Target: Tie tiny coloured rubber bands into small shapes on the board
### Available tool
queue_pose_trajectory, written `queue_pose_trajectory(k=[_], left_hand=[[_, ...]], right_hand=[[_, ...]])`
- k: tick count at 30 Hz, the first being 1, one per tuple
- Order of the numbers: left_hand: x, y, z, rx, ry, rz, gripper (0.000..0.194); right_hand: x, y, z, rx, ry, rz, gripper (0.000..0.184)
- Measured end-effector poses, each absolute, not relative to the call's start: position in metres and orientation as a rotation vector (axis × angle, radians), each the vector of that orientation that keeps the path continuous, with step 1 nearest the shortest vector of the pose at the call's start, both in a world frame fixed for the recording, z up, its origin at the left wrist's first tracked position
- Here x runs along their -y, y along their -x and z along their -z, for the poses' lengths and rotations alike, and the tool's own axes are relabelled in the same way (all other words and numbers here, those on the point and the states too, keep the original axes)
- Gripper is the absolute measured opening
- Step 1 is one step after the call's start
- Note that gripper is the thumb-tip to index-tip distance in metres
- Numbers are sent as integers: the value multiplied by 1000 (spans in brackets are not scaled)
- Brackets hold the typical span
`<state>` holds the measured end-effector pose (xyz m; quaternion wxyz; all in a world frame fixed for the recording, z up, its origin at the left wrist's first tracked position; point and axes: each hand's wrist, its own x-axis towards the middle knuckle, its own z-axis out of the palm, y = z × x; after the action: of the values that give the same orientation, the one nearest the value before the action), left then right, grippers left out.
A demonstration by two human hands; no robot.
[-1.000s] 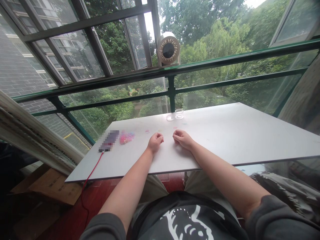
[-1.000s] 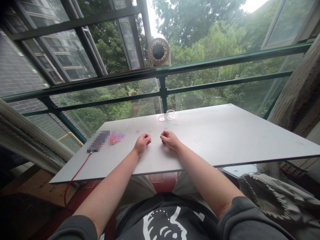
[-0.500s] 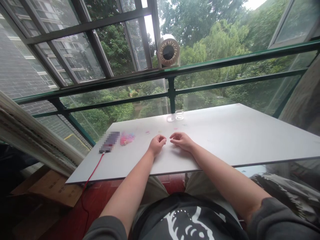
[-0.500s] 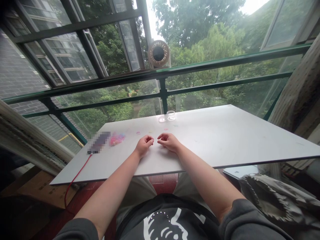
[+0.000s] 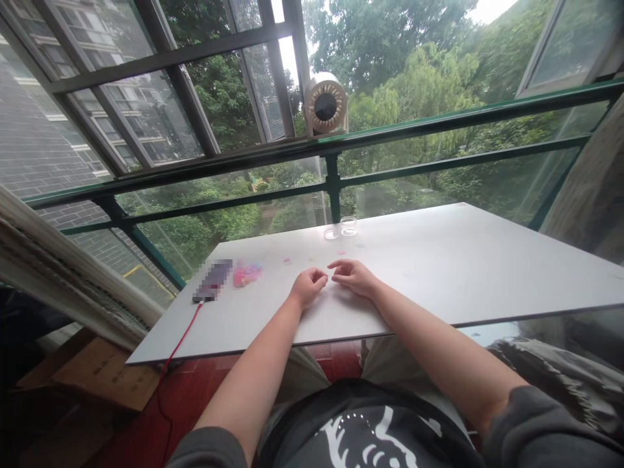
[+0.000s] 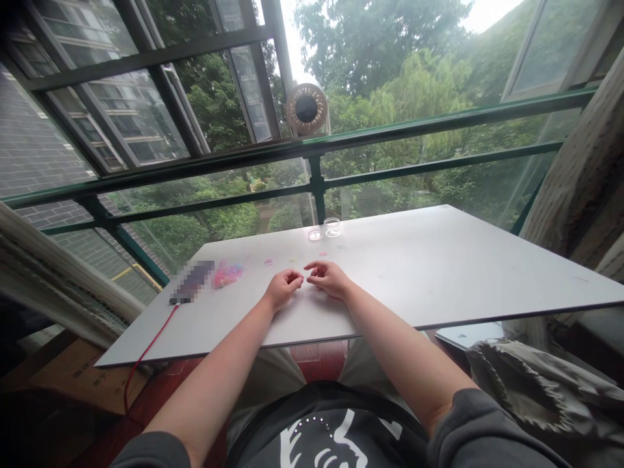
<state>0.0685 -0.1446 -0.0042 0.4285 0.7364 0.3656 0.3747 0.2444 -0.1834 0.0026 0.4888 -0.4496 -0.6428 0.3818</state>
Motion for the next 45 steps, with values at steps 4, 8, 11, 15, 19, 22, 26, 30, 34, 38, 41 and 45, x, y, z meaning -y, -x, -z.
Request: queue_pose_trajectory(k=[4, 8, 11, 15, 19, 22, 26, 30, 34, 38, 41, 45], left_hand=[[145, -68, 4, -922, -1850, -917, 16], [145, -67, 4, -922, -1856, -912, 17], [145, -68, 5, -924, -1860, -920, 18], [143, -69, 6, -927, -1863, -934, 19], [144, -69, 5, -919, -1865, -934, 19], [144, -69, 4, -916, -1869, -926, 18], [146, -69, 3, -921, -1879, -920, 18], [148, -68, 0, -929, -1889, -910, 16], [149, -68, -2, -944, -1891, -903, 16], [149, -68, -2, -943, -1889, -897, 17], [149, -68, -1, -941, -1885, -895, 17], [149, -68, 0, -936, -1880, -900, 18]], right_hand=[[182, -245, 0, 1572, 1131, -896, 35], [180, -245, 2, 1601, 1176, -867, 24], [181, -246, 1, 1627, 1212, -836, 20], [183, -247, -2, 1666, 1241, -821, 24], [184, -246, -2, 1696, 1244, -819, 21], [184, -246, -2, 1703, 1242, -821, 19], [184, -246, -3, 1707, 1252, -810, 16], [185, -246, -4, 1711, 1260, -785, 14], [184, -246, -3, 1714, 1259, -774, 13], [183, -246, -1, 1709, 1262, -773, 13], [183, -245, -2, 1705, 1261, -767, 12], [183, -245, -3, 1703, 1258, -758, 12]])
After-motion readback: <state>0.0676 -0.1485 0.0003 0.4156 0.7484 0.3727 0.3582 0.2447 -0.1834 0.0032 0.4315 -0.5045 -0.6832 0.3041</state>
